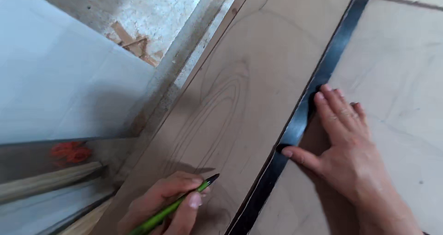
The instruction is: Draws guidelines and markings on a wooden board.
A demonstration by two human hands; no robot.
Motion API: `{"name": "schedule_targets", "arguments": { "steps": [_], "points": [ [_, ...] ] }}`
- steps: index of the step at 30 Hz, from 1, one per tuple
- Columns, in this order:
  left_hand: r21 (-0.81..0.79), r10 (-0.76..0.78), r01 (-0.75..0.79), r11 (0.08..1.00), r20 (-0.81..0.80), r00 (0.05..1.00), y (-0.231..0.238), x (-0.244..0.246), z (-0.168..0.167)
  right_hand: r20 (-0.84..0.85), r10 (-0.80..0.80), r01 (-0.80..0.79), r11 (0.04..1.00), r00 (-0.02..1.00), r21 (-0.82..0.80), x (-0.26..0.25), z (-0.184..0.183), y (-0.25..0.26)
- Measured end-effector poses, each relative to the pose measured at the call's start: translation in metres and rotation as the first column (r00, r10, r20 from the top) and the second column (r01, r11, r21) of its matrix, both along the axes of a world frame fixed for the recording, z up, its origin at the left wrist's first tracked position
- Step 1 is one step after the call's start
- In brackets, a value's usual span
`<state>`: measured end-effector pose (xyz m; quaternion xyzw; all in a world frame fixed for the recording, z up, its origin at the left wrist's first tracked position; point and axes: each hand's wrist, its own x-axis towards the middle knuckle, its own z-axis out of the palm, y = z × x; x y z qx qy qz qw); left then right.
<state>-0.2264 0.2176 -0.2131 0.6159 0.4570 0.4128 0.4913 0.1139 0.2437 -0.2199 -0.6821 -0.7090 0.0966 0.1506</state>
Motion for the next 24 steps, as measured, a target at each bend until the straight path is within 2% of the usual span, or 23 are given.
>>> {"name": "schedule_targets", "arguments": {
  "steps": [3, 6, 12, 24],
  "points": [
    [0.039, 0.007, -0.005, 0.999, -0.072, 0.997, -0.021, 0.003, -0.002, -0.006, 0.010, -0.010, 0.998, 1.000, -0.055, -0.003, 0.002, -0.001],
    [0.065, -0.027, 0.033, 0.997, -0.090, 0.996, -0.022, 0.016, -0.007, 0.038, -0.004, 0.007, 0.996, 0.999, -0.087, -0.002, 0.005, 0.000],
    [0.131, -0.025, 0.046, 0.990, -0.155, 0.988, -0.020, 0.026, -0.009, 0.024, -0.011, 0.012, 0.998, 1.000, -0.060, -0.005, 0.004, 0.000],
    [0.159, 0.032, -0.005, 0.987, -0.166, 0.986, -0.019, 0.034, -0.012, 0.050, -0.004, 0.008, 0.997, 0.999, -0.074, -0.003, 0.004, -0.001]
  ]
}}
